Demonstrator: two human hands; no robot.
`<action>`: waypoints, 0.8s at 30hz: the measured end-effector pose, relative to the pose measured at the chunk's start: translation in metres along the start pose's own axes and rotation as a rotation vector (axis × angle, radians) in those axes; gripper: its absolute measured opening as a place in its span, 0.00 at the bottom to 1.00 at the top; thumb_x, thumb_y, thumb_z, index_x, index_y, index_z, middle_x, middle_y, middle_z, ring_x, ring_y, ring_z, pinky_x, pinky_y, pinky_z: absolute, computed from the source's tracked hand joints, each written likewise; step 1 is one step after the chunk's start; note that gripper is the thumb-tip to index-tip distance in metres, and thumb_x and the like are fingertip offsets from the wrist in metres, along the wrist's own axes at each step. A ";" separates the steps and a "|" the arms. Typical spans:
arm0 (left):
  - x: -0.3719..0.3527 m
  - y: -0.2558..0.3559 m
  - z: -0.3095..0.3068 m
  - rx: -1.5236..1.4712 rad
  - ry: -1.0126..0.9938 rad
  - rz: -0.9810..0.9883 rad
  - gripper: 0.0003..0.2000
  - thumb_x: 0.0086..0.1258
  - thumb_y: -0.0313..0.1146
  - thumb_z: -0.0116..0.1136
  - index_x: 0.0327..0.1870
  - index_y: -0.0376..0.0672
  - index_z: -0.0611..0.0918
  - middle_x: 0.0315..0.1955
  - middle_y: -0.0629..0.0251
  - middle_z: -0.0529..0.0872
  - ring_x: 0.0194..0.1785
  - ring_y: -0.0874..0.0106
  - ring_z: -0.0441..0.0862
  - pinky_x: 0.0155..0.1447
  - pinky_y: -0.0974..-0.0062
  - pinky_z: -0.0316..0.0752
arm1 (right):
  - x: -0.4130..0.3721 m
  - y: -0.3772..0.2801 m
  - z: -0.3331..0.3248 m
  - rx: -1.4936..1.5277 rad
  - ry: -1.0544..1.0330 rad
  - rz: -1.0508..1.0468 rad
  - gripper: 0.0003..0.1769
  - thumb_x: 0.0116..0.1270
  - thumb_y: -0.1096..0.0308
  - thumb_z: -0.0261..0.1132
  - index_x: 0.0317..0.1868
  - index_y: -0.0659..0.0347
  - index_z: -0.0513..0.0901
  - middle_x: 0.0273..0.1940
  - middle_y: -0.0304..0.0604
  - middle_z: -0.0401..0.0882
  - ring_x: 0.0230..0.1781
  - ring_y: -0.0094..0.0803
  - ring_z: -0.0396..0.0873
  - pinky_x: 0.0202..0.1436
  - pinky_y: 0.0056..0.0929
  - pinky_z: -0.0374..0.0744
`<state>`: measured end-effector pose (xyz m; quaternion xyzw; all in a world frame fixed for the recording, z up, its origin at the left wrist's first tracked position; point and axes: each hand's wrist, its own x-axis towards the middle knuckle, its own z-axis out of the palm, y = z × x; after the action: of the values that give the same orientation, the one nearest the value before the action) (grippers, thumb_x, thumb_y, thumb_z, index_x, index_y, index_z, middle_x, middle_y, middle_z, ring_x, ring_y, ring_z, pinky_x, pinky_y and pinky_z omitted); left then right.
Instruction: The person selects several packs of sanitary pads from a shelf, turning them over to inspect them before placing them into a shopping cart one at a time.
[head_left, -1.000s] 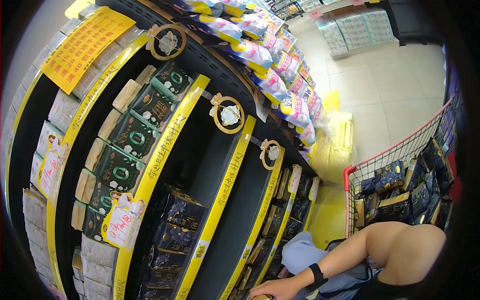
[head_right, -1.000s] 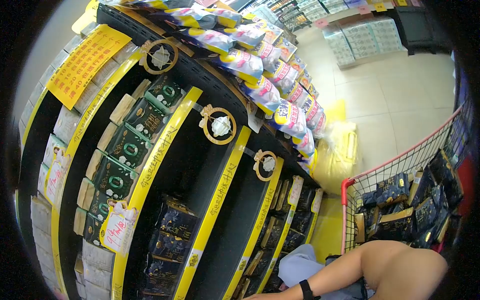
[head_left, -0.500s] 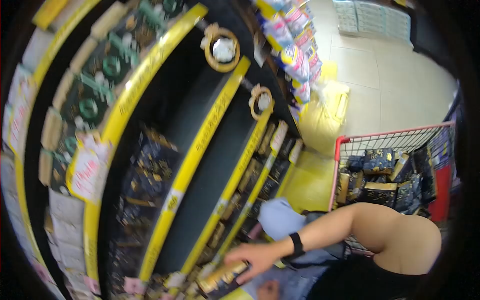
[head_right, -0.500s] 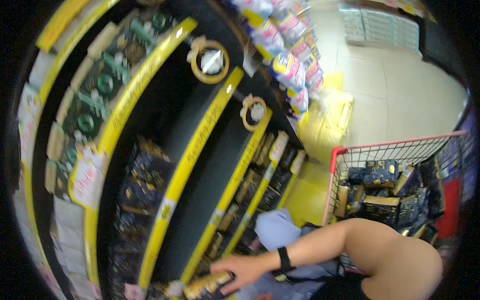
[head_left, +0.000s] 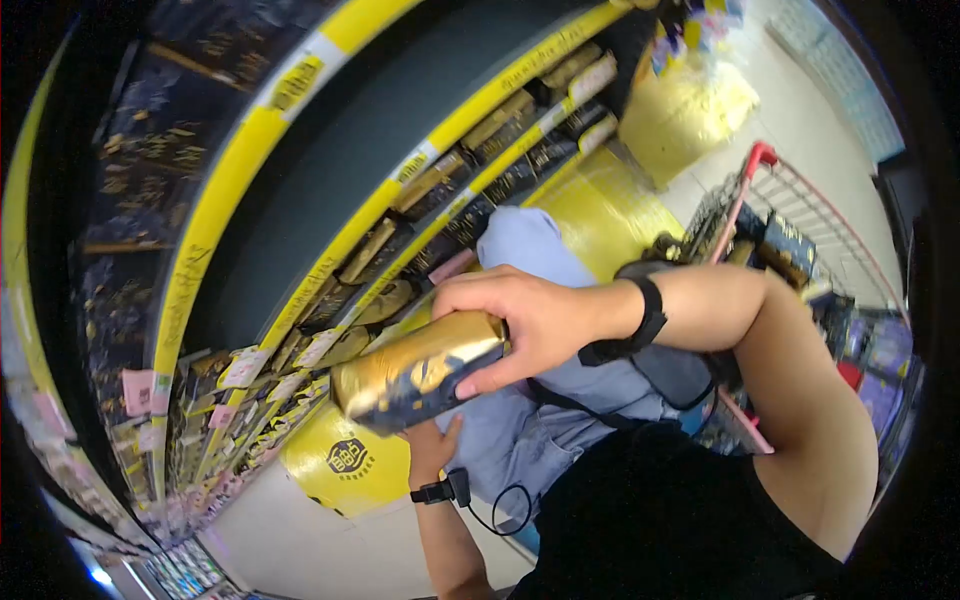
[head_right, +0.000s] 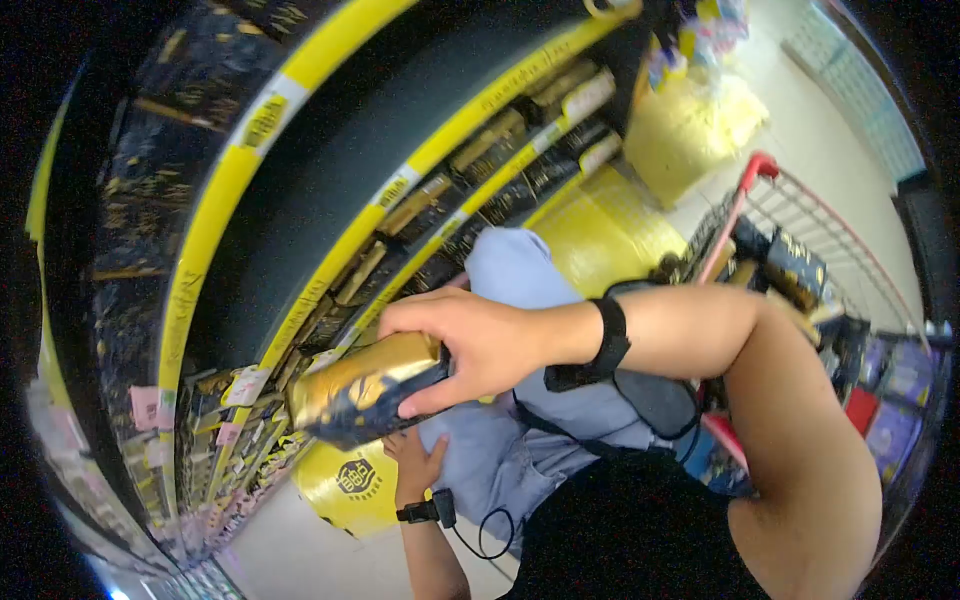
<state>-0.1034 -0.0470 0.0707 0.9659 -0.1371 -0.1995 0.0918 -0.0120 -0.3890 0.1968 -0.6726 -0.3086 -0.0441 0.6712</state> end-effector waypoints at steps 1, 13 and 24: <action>-0.003 -0.011 0.005 -0.146 0.083 0.070 0.33 0.67 0.53 0.65 0.68 0.44 0.74 0.63 0.42 0.77 0.71 0.48 0.70 0.75 0.47 0.56 | 0.000 0.004 0.001 -0.024 -0.009 -0.075 0.28 0.55 0.56 0.80 0.46 0.63 0.76 0.37 0.49 0.79 0.39 0.45 0.81 0.41 0.37 0.77; 0.020 -0.031 0.004 -0.264 0.117 -0.073 0.30 0.59 0.35 0.70 0.66 0.54 0.75 0.80 0.53 0.43 0.81 0.46 0.38 0.75 0.35 0.41 | 0.011 0.065 -0.024 -0.117 0.144 0.193 0.29 0.60 0.51 0.78 0.48 0.67 0.79 0.33 0.43 0.82 0.33 0.27 0.85 0.29 0.26 0.84; 0.014 -0.040 0.024 -0.255 0.254 -0.217 0.23 0.62 0.46 0.68 0.56 0.47 0.82 0.68 0.49 0.71 0.73 0.41 0.59 0.74 0.41 0.52 | 0.000 0.066 -0.009 0.386 -0.033 0.299 0.30 0.65 0.55 0.76 0.58 0.67 0.77 0.52 0.42 0.81 0.54 0.22 0.75 0.59 0.26 0.75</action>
<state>-0.0920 -0.0159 0.0343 0.9730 0.0067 -0.1004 0.2079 0.0227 -0.3909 0.1399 -0.5706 -0.2191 0.1267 0.7813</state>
